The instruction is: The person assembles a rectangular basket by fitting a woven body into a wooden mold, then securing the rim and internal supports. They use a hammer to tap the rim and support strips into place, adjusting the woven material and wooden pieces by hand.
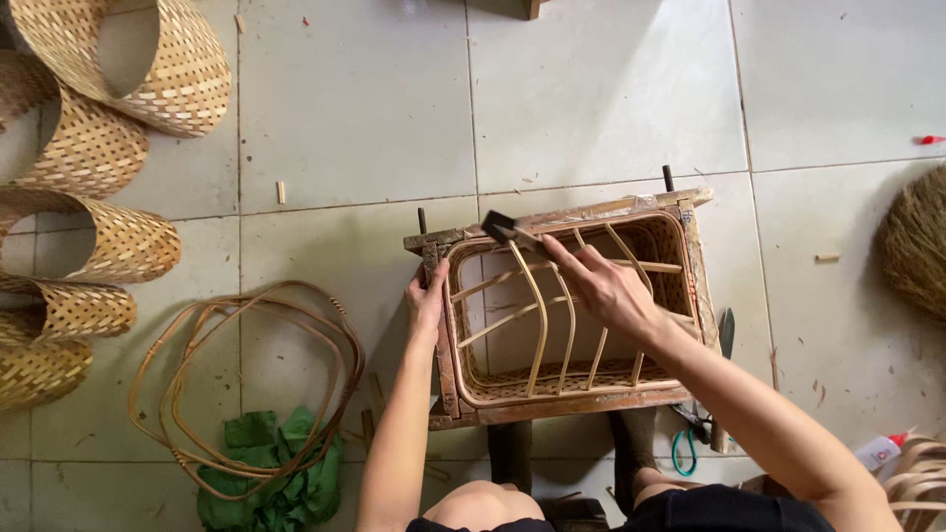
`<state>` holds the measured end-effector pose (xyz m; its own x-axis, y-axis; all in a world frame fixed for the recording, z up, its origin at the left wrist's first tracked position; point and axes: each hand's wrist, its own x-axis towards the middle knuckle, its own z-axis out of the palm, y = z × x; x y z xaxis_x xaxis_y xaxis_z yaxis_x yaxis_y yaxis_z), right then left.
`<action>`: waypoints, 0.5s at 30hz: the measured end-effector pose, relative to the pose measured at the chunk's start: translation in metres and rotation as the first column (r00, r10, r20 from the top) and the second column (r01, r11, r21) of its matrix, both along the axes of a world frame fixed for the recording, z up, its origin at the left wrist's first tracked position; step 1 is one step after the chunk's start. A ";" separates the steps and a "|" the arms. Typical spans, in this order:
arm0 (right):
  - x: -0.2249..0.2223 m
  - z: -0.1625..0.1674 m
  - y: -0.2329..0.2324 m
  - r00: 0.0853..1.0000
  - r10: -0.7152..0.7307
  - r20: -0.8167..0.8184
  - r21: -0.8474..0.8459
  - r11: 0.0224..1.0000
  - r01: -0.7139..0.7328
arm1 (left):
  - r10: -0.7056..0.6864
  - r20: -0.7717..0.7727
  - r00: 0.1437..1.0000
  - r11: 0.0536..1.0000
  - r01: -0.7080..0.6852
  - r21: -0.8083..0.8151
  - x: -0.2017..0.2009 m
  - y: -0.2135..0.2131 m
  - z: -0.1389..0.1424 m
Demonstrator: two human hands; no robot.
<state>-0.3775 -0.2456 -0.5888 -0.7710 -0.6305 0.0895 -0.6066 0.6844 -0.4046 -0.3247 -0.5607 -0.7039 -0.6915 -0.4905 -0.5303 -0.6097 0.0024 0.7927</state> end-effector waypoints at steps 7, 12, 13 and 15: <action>0.008 -0.003 0.015 0.995 -0.081 0.063 0.053 0.996 0.078 | -0.003 -0.082 0.997 0.999 0.000 -0.034 0.004 0.000 -0.001; 0.009 -0.002 0.016 0.999 -0.035 0.004 0.050 0.998 0.035 | -0.001 -0.095 0.996 1.000 0.001 -0.005 0.005 -0.001 -0.004; 0.010 0.000 0.019 0.996 -0.064 0.055 0.080 0.995 0.059 | -0.017 -0.152 0.988 1.000 0.016 -0.005 0.006 -0.001 -0.003; 0.013 0.004 0.028 0.993 -0.091 0.070 0.025 0.996 0.089 | -0.021 -0.187 0.982 1.000 0.021 -0.002 0.006 0.001 0.000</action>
